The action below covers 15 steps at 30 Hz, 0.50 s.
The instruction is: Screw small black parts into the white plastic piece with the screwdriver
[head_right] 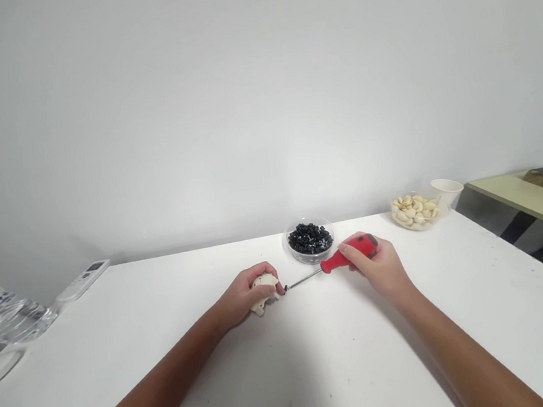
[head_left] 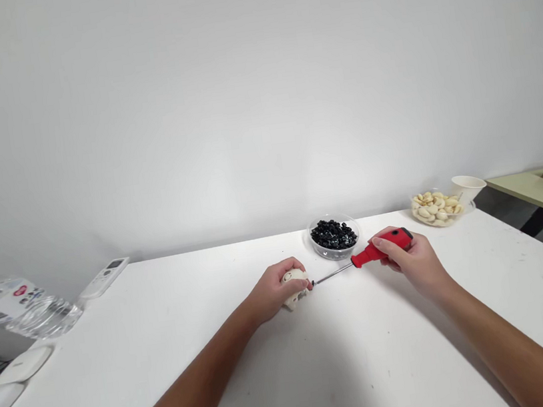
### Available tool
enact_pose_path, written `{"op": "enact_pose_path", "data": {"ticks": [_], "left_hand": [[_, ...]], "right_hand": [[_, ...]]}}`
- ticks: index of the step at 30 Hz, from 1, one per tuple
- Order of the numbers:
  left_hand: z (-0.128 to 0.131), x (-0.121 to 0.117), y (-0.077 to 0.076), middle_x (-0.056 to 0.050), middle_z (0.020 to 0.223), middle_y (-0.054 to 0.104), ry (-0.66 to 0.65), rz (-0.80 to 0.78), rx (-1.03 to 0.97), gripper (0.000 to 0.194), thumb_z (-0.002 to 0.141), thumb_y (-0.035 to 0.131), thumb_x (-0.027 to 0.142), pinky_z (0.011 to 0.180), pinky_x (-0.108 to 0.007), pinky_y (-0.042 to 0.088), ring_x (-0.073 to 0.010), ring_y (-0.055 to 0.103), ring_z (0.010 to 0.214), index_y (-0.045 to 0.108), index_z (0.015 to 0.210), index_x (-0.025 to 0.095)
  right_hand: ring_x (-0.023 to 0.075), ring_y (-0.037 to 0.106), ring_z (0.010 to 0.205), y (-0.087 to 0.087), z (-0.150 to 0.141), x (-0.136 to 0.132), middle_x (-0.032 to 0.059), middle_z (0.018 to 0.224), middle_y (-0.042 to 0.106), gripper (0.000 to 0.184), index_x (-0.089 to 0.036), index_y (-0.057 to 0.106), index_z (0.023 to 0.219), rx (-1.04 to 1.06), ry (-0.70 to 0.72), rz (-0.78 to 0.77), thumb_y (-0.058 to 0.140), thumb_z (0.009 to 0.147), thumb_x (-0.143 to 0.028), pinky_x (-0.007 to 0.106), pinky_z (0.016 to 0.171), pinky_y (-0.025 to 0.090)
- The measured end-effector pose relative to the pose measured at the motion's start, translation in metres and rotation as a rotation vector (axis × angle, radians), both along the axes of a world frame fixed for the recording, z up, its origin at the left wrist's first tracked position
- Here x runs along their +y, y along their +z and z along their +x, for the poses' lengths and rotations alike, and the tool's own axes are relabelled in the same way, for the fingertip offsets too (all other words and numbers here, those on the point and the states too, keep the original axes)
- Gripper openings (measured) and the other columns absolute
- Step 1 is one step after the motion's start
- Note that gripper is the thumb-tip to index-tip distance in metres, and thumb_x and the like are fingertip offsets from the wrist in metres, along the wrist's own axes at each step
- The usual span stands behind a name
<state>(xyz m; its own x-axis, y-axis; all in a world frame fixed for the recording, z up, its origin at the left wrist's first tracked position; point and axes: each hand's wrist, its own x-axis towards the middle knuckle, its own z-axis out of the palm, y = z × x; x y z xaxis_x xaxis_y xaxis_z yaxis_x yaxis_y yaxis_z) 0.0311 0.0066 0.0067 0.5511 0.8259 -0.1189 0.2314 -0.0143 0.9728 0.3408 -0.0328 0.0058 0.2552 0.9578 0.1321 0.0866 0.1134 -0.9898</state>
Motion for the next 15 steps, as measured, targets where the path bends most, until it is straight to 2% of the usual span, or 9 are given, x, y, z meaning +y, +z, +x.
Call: {"op": "enact_pose_path", "data": {"ticks": [8,15], "left_hand": [[-0.0006,0.0002,-0.0012,-0.007,0.094,0.074,0.004,-0.007,-0.01,0.019,0.086,0.066,0.034,0.052,-0.022,0.044,-0.0151,0.057,0.065,0.061,0.099,0.021],[-0.0024,0.0036,-0.0034,-0.008,0.095,0.073,-0.017,-0.015,-0.057,0.018,0.087,0.066,0.034,0.052,-0.021,0.043,-0.0148,0.057,0.067,0.062,0.098,0.02]], "right_hand": [[0.0143,0.05,0.055,-0.0027,0.0013,-0.0008,0.0024,0.06,0.058,0.044,-0.015,0.072,0.088,0.014,0.015,-0.003,0.082,0.08,-0.056,0.023,0.046,0.036],[0.0149,0.052,0.057,-0.0017,-0.0005,-0.0005,0.0031,0.064,0.059,0.048,-0.014,0.071,0.089,0.051,0.009,-0.023,0.084,0.077,-0.059,0.023,0.047,0.038]]}}
